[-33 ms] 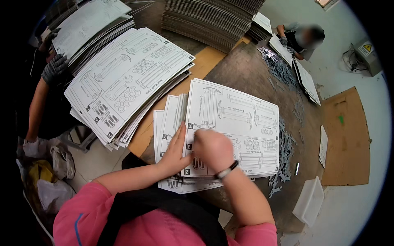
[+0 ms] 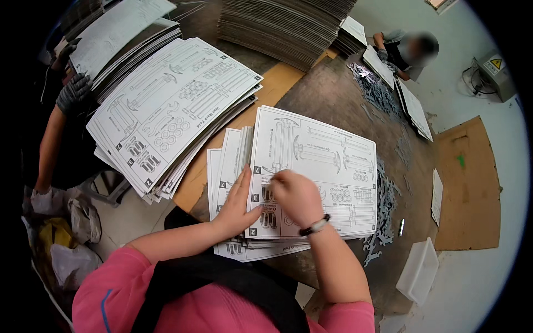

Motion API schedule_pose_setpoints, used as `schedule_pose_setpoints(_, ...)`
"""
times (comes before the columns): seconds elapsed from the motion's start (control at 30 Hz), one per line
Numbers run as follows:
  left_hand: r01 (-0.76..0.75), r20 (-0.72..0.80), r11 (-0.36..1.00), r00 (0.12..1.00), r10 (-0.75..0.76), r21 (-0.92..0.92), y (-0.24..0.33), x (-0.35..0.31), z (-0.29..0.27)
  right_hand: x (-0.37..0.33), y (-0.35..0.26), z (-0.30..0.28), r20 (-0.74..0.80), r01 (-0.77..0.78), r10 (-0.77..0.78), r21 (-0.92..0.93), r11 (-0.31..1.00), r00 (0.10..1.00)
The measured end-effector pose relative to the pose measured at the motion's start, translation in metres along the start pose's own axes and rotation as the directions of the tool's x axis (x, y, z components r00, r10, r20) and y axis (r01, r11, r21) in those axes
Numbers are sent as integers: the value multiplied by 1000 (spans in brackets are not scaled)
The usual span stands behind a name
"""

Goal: The person repeatedly rubs a small eraser over printed areas on a stack of flat paper sheets, then flips each sheet to continue erasing. The person works at a table in a workshop with other workers nearby.

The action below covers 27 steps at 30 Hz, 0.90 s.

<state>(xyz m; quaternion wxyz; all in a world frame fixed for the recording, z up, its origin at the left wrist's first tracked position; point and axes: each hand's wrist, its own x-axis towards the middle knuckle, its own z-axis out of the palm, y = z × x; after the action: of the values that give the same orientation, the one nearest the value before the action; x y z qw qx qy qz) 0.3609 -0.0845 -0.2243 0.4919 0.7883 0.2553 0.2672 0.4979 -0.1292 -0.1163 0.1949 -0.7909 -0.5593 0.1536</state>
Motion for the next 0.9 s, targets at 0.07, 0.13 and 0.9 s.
schedule_pose_setpoints(0.07,6,5,1000,1000,-6,7,0,1,0,-10,16,-4,-131,-177,220,279,944,967)
schedule_pose_setpoints(0.13,1,-15,1000,1000,-1,-1,-2,2,2,-15,23,-2,-101,-243,301,377,894,948)
schedule_pose_setpoints(0.9,-10,-17,1000,1000,10,12,-1,2,0,-33,19,-1,25,-291,315,453,842,949)
